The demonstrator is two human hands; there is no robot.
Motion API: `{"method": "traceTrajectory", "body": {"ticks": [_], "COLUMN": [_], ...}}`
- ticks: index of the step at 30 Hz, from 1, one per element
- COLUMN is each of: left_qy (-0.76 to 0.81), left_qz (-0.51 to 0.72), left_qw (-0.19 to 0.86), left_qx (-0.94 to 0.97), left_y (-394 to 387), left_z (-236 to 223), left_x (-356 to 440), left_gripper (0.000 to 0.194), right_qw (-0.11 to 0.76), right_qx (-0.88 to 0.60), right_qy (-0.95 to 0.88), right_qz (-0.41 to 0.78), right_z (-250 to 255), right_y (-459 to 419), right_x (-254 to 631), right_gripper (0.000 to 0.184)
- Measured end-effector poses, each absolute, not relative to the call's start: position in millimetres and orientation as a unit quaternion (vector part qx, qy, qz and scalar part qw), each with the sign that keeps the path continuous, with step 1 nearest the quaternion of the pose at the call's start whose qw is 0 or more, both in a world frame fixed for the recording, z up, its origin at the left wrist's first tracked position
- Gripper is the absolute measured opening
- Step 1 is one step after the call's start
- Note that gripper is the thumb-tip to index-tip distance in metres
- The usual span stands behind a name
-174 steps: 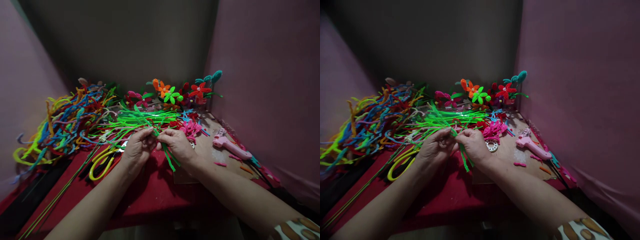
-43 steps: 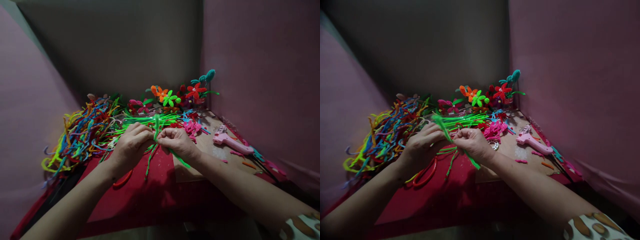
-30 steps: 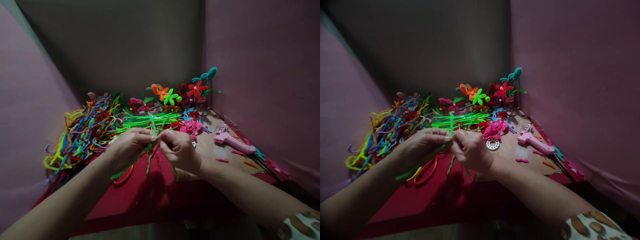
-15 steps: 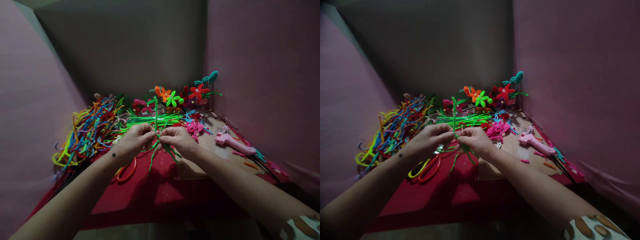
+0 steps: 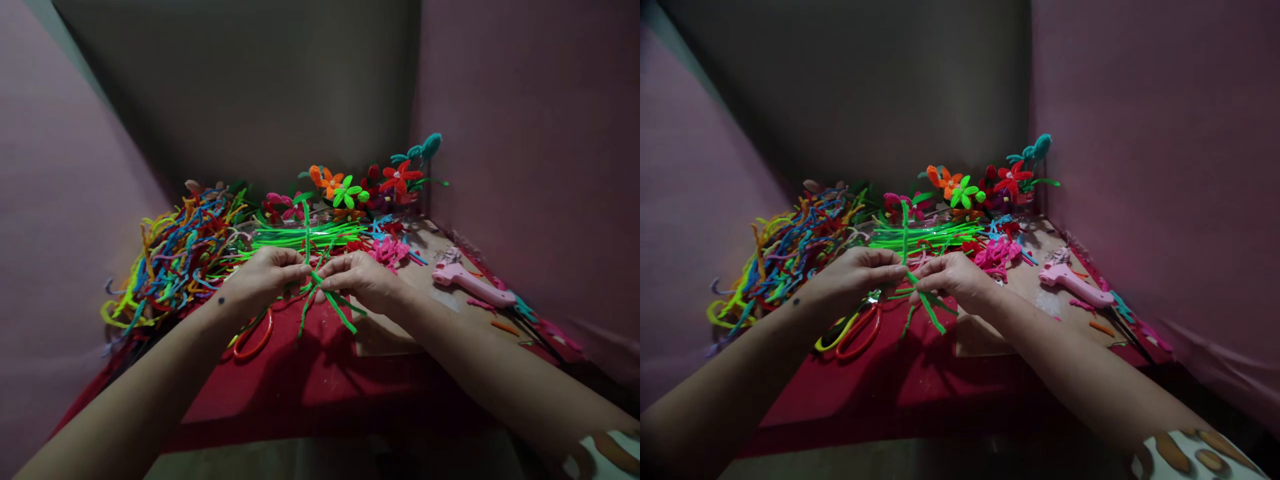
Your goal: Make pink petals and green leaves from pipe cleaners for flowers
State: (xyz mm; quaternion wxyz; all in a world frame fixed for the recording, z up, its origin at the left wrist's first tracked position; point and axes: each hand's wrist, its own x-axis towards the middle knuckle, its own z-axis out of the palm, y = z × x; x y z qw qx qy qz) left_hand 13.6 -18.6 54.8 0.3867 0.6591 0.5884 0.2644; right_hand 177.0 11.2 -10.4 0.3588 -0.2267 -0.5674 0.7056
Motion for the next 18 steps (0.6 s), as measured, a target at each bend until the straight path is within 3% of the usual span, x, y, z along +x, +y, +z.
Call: {"method": "traceTrajectory", "body": {"ticks": [7,18], "left_qy": [0.574,0.525], "left_qz": [0.279,0.251], "left_qw": [0.442,0.460], "left_qx": [0.630,0.671], "left_y": [-19.1,-15.2], "left_z": [55.5,52.9], "left_x": [13.7,6.9], "left_gripper": [0.026,0.019], "right_qw": [0.394,0.338], "right_qx": [-0.247,-0.269], "right_qy": [-0.572,-0.523], "right_qz": [0.676,0.734], "right_z": [-17.1,-8.6], "right_y": [12.3,6.3], "right_x": [172.4,173.2], "right_gripper": [0.004,0.009]}}
